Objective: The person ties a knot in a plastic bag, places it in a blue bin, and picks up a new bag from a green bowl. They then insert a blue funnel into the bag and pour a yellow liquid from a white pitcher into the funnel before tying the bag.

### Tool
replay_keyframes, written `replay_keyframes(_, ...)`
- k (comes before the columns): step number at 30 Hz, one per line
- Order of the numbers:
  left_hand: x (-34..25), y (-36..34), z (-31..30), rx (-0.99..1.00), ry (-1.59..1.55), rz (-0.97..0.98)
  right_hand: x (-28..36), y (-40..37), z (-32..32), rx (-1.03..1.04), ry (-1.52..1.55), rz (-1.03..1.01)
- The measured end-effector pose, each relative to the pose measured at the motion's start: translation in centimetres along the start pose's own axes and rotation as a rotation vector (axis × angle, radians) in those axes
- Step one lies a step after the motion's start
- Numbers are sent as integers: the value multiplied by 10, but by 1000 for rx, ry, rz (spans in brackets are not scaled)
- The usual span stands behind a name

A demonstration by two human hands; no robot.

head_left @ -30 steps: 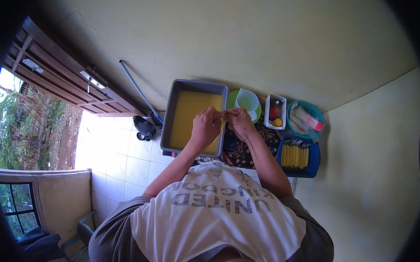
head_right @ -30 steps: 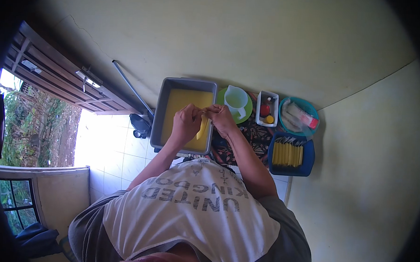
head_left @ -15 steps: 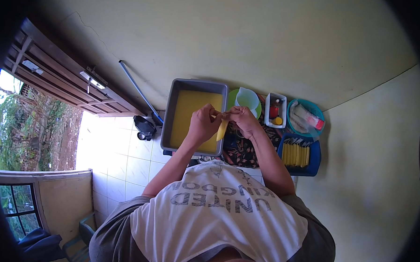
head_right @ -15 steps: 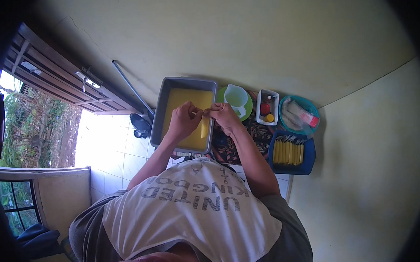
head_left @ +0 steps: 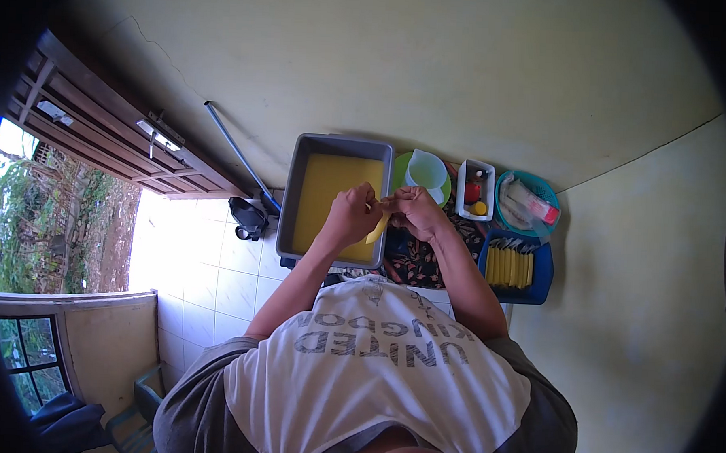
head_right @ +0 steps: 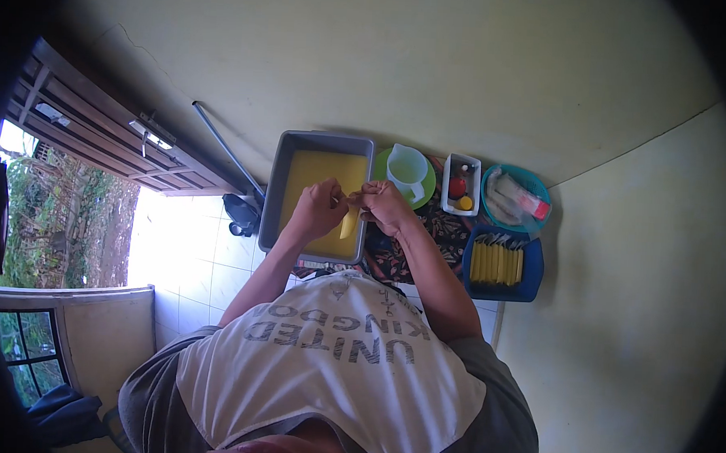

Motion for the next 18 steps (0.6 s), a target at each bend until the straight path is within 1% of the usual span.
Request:
replay_keyframes(1, -1, 0, 0, -22, -9, 17, 1, 1, -3, -2, 1, -2)
replay_keyframes(3, -3, -2, 0, -31, -10, 30, 2, -1, -1, 77, -1, 50)
replay_keyframes(5, -2, -2, 1, -39, -11, 44, 8, -8, 2, 74, 14, 62)
replay_keyframes(7, -3, -1, -1, -102, -54, 110, 9, -8, 3, 71, 28, 71)
replay_keyframes(9, -5, -1, -3, -114, -87, 83, 1, -1, -4, 1, 113, 114)
replay_keyframes(10, -6, -1, -4, -127, -119, 57, -1, 0, -5, 1, 113, 113)
replay_keyframes(12, -9, -3, -5, -163, -118, 61, -3, 2, -6, 31, 248, 132)
replay_keyframes(14, -10, -5, -4, -197, -115, 64, -5, 4, -7, 27, 258, 156)
replay_keyframes(16, -16, -8, -5, -288, -70, 216, -8, 8, -10, 23, 268, 178)
replay_keyframes(18, -18, -10, -4, -274, -103, 188, -12, 10, -13, 40, 347, 180)
Point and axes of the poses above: each hand's wrist, its own y-axis towards the middle knuckle, its own z-axis out of the palm, x = y × z, the point moved 4 cm from there along y, towards the middle knuckle, and after that the axes turned 8 degrees about -x, right-handed, at the moved point
